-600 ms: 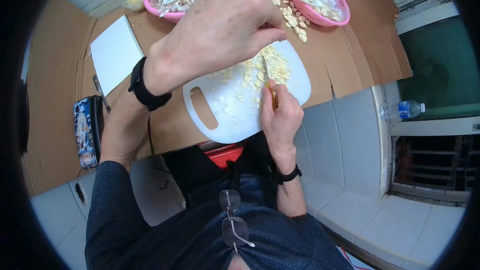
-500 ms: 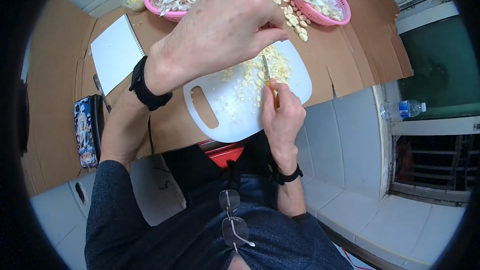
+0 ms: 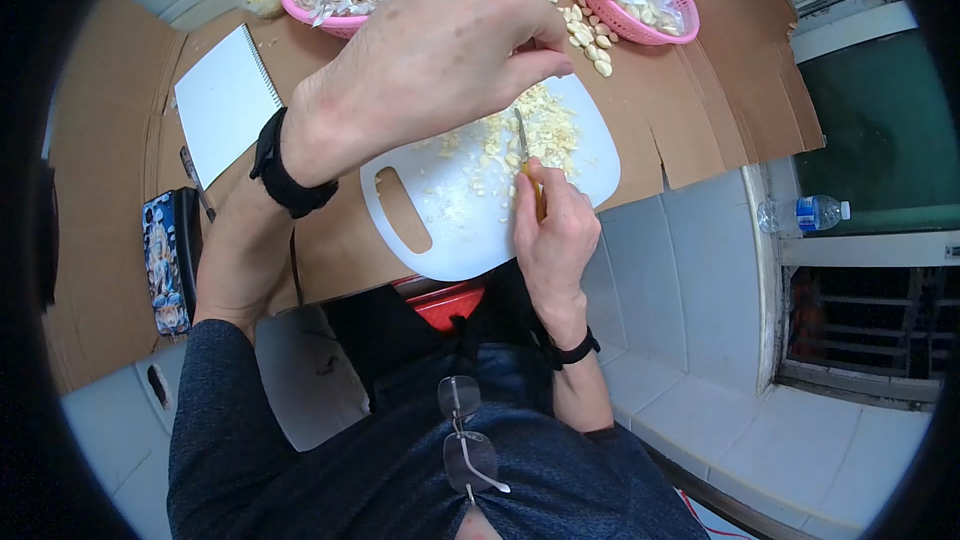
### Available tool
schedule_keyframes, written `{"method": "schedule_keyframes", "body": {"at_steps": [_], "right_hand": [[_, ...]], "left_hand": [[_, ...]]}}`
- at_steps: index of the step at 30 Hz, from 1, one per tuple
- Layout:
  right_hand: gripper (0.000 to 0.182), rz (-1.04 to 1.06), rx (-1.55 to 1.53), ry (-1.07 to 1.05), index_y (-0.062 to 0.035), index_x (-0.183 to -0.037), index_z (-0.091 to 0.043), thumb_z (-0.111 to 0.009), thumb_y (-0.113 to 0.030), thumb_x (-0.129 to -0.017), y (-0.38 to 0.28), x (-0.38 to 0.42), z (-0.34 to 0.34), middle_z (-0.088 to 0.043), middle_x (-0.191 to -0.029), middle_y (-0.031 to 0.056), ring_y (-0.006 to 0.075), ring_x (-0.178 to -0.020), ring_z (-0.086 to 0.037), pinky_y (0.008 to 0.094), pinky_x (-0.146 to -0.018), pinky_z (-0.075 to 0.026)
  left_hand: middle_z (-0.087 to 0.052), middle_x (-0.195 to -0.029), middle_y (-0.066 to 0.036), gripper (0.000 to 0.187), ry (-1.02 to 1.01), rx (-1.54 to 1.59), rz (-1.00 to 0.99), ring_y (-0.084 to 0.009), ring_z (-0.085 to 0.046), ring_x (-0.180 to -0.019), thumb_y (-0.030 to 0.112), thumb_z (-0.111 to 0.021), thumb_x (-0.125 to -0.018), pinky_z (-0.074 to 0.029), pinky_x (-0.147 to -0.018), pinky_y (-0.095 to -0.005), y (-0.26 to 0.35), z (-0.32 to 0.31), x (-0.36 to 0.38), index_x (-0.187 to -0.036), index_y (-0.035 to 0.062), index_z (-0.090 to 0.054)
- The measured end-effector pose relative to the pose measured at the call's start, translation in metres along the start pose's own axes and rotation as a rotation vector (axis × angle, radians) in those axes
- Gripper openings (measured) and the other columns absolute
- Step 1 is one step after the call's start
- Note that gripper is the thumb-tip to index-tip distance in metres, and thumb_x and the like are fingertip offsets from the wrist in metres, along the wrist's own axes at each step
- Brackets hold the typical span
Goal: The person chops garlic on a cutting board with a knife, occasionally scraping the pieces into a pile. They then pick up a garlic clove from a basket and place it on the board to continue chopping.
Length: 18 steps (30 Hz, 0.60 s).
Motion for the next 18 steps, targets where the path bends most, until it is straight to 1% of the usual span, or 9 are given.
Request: {"method": "schedule_keyframes", "body": {"at_steps": [2, 5, 8, 12, 15, 17, 18], "right_hand": [[0.014, -0.004, -0.004, -0.009, -0.0042, -0.111, -0.078, -0.082, -0.011, -0.099, -0.001, 0.0, 0.0, -0.076, -0.082, 0.0154, 0.0304, -0.071, -0.073, 0.0417, -0.067, -0.056], [0.014, -0.054, -0.041, -0.009, -0.0036, -0.111, -0.078, -0.082, -0.01, -0.099, 0.0, -0.001, 0.005, -0.075, -0.082, 0.0147, 0.0285, -0.07, -0.072, 0.0407, -0.066, -0.056], [0.014, -0.033, -0.053, 0.02, -0.0036, -0.111, -0.079, -0.082, -0.009, -0.099, -0.01, -0.004, 0.015, -0.075, -0.081, 0.0145, 0.0273, -0.069, -0.071, 0.0396, -0.067, -0.056], [0.013, 0.007, -0.009, -0.008, -0.0032, -0.111, -0.078, -0.082, -0.008, -0.099, -0.007, 0.0, 0.004, -0.076, -0.082, 0.0153, 0.0278, -0.07, -0.073, 0.0397, -0.068, -0.057], [0.013, 0.006, -0.007, -0.02, -0.0035, -0.111, -0.078, -0.082, -0.009, -0.1, -0.001, 0.001, -0.004, -0.077, -0.083, 0.0155, 0.0285, -0.072, -0.075, 0.04, -0.069, -0.058], [0.014, 0.018, -0.011, -0.007, -0.0037, -0.111, -0.077, -0.082, -0.009, -0.099, -0.001, 0.002, -0.003, -0.077, -0.083, 0.0154, 0.029, -0.074, -0.076, 0.0403, -0.069, -0.058], [0.014, 0.02, -0.006, -0.004, -0.0037, -0.111, -0.077, -0.082, -0.009, -0.099, -0.002, 0.001, -0.001, -0.077, -0.083, 0.0154, 0.029, -0.074, -0.076, 0.0403, -0.069, -0.058]], "left_hand": [[-0.072, -0.072, -0.022, 0.021, -0.089, 0.002, 0.059, -0.0392, -0.078, -0.07, 0.015, -0.084, -0.088, -0.062, -0.061, -0.0474, -0.003, -0.005, 0.0, -0.079, -0.0038, -0.079], [-0.071, -0.072, -0.023, 0.021, -0.079, 0.005, 0.055, -0.0389, -0.078, -0.07, 0.015, -0.084, -0.088, -0.062, -0.061, -0.0477, 0.0, -0.001, 0.0, -0.079, -0.0041, -0.078], [-0.071, -0.07, -0.024, 0.022, -0.072, 0.034, 0.051, -0.0385, -0.078, -0.07, 0.014, -0.084, -0.087, -0.062, -0.061, -0.0475, 0.0, -0.002, 0.001, -0.079, -0.0048, -0.078], [-0.07, -0.069, -0.024, 0.021, -0.084, -0.008, 0.091, -0.0385, -0.078, -0.069, 0.014, -0.084, -0.087, -0.062, -0.061, -0.0475, -0.006, -0.007, 0.001, -0.079, -0.0051, -0.078], [-0.07, -0.069, -0.024, 0.021, -0.061, -0.018, 0.039, -0.0387, -0.078, -0.068, 0.013, -0.084, -0.087, -0.062, -0.061, -0.0474, -0.002, 0.005, -0.003, -0.078, -0.0053, -0.077], [-0.068, -0.073, -0.028, 0.022, -0.143, 0.11, 0.067, -0.0402, -0.074, -0.074, 0.009, -0.071, -0.091, -0.058, -0.069, -0.0526, -0.003, 0.002, -0.006, -0.073, -0.0048, -0.071], [-0.068, -0.073, -0.028, 0.022, -0.138, 0.112, 0.063, -0.0402, -0.074, -0.074, 0.009, -0.071, -0.091, -0.058, -0.069, -0.0526, -0.001, 0.003, -0.007, -0.073, -0.0048, -0.071]]}}
Point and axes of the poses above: each hand's wrist, its own x-axis away from the middle knuckle, its own z-axis out of the back of the hand, y = z × x, the point moved 9 cm from there along -x, towards the middle knuckle
